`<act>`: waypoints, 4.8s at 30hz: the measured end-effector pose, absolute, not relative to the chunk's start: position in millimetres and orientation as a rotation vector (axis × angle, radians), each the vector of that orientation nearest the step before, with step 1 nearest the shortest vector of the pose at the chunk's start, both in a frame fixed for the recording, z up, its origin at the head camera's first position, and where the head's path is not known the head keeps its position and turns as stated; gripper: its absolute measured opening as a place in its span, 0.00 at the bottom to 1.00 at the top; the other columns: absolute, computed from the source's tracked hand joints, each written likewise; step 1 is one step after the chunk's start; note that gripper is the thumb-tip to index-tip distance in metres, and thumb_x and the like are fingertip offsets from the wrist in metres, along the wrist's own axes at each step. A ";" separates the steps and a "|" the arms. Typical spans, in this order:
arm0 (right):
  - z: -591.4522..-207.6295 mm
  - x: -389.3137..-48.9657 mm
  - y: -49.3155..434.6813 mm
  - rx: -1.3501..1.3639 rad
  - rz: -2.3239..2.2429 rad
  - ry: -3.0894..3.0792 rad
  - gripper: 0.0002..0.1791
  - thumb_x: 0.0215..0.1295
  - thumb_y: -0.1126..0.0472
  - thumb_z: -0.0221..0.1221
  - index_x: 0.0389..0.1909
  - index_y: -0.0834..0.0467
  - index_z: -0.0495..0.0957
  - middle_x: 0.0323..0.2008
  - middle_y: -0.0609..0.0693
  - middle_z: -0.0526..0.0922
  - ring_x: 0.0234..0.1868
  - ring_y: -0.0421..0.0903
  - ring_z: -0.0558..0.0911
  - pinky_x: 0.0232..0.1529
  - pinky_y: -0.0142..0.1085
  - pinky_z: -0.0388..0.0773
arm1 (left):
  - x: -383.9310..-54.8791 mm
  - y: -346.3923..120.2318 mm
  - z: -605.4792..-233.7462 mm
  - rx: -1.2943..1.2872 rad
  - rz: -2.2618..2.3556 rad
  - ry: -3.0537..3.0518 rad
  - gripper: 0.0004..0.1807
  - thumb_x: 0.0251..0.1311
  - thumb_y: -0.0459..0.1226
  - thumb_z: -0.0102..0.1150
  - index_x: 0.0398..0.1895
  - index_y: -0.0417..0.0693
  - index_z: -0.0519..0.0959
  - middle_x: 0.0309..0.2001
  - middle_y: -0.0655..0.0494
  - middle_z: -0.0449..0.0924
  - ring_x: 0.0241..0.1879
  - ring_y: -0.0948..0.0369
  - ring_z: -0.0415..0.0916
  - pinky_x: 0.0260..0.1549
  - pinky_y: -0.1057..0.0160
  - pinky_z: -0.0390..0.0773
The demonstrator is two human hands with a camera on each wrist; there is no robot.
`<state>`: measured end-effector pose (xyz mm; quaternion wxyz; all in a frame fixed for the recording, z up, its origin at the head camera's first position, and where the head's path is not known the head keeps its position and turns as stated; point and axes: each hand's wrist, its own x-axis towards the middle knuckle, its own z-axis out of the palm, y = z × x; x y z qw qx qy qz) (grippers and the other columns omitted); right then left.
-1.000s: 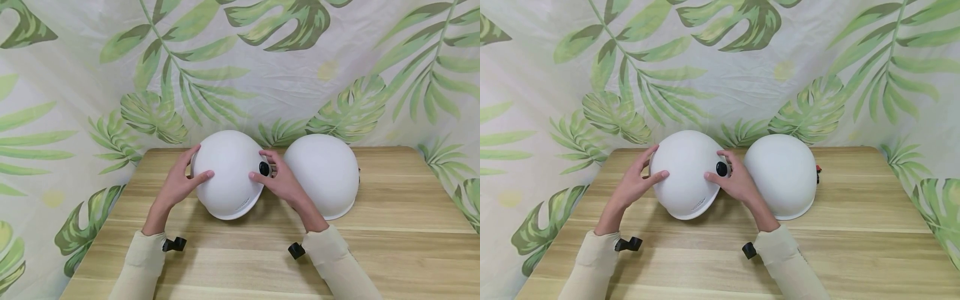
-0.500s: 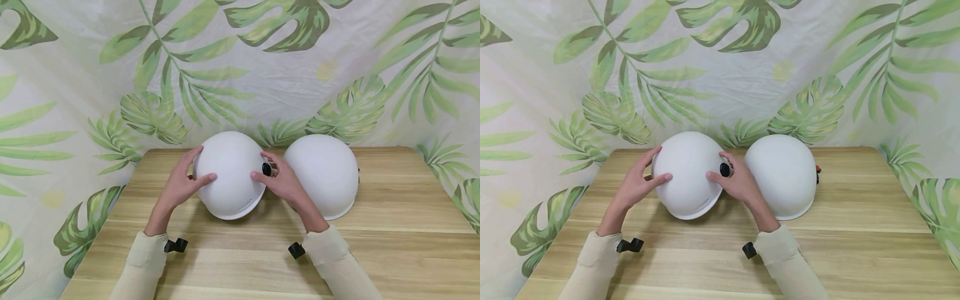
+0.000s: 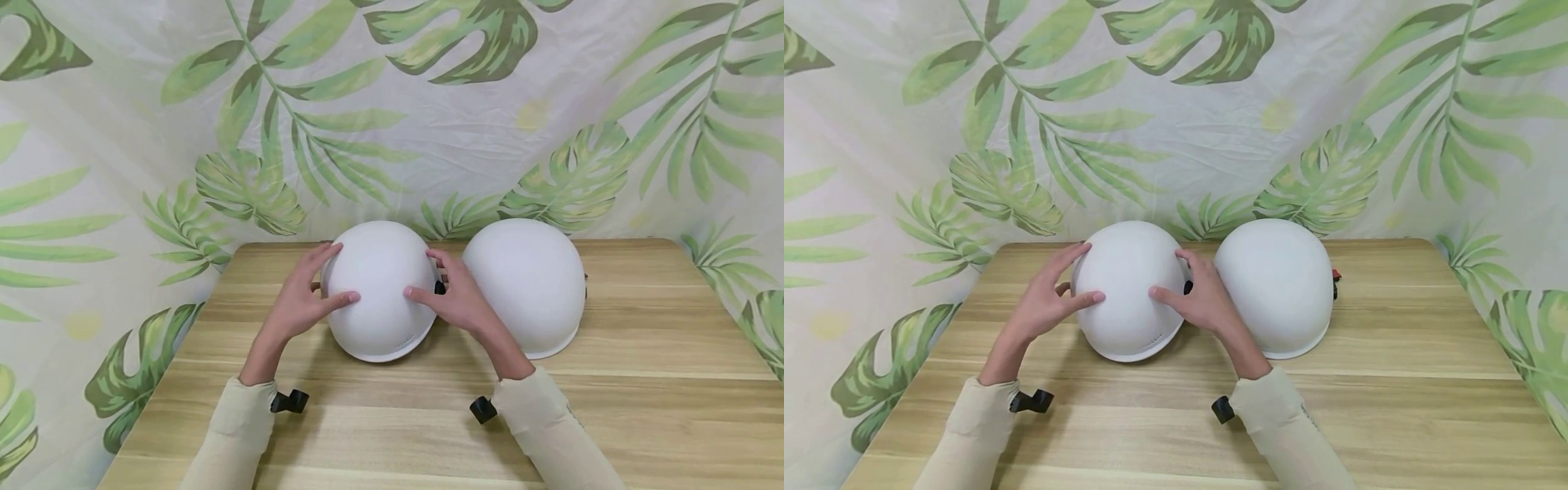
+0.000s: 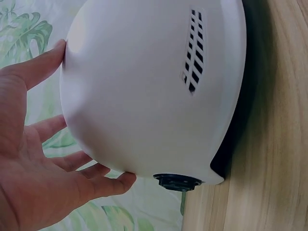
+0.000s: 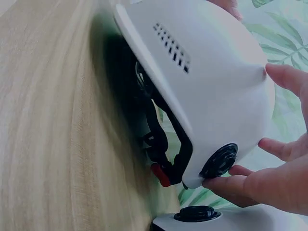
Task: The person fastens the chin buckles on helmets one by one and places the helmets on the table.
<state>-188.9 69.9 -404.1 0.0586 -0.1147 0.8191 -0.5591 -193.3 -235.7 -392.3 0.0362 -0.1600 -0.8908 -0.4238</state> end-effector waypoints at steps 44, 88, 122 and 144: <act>-423.7 -187.9 58.7 -0.438 -1.757 2.279 0.50 0.65 0.65 0.72 0.84 0.51 0.57 0.80 0.65 0.54 0.77 0.69 0.65 0.71 0.56 0.72 | -198.5 -263.4 -394.7 -0.350 -1.438 -2.803 0.48 0.67 0.44 0.73 0.85 0.52 0.57 0.83 0.42 0.54 0.78 0.32 0.57 0.64 0.34 0.74; -426.0 -186.9 29.8 -0.451 -1.746 2.544 0.38 0.70 0.61 0.70 0.78 0.56 0.68 0.72 0.68 0.67 0.69 0.67 0.75 0.64 0.58 0.79 | -192.2 -284.1 -380.0 -0.247 -1.436 -2.795 0.33 0.70 0.36 0.69 0.76 0.42 0.70 0.79 0.39 0.64 0.76 0.35 0.63 0.62 0.36 0.77; -357.8 -149.5 170.4 -0.401 -1.822 2.533 0.38 0.76 0.62 0.64 0.80 0.62 0.60 0.80 0.58 0.62 0.77 0.59 0.67 0.71 0.36 0.73 | -175.1 -168.2 -342.9 -0.582 -1.542 -2.441 0.30 0.67 0.33 0.71 0.71 0.42 0.75 0.69 0.46 0.75 0.72 0.46 0.71 0.64 0.46 0.80; -378.2 -155.5 268.2 -0.183 -1.583 2.782 0.40 0.76 0.54 0.65 0.82 0.57 0.60 0.78 0.60 0.62 0.72 0.61 0.68 0.50 0.14 0.73 | -199.4 -73.7 -363.8 -0.537 -1.787 -2.478 0.37 0.70 0.41 0.68 0.80 0.46 0.66 0.77 0.49 0.68 0.75 0.50 0.67 0.68 0.50 0.76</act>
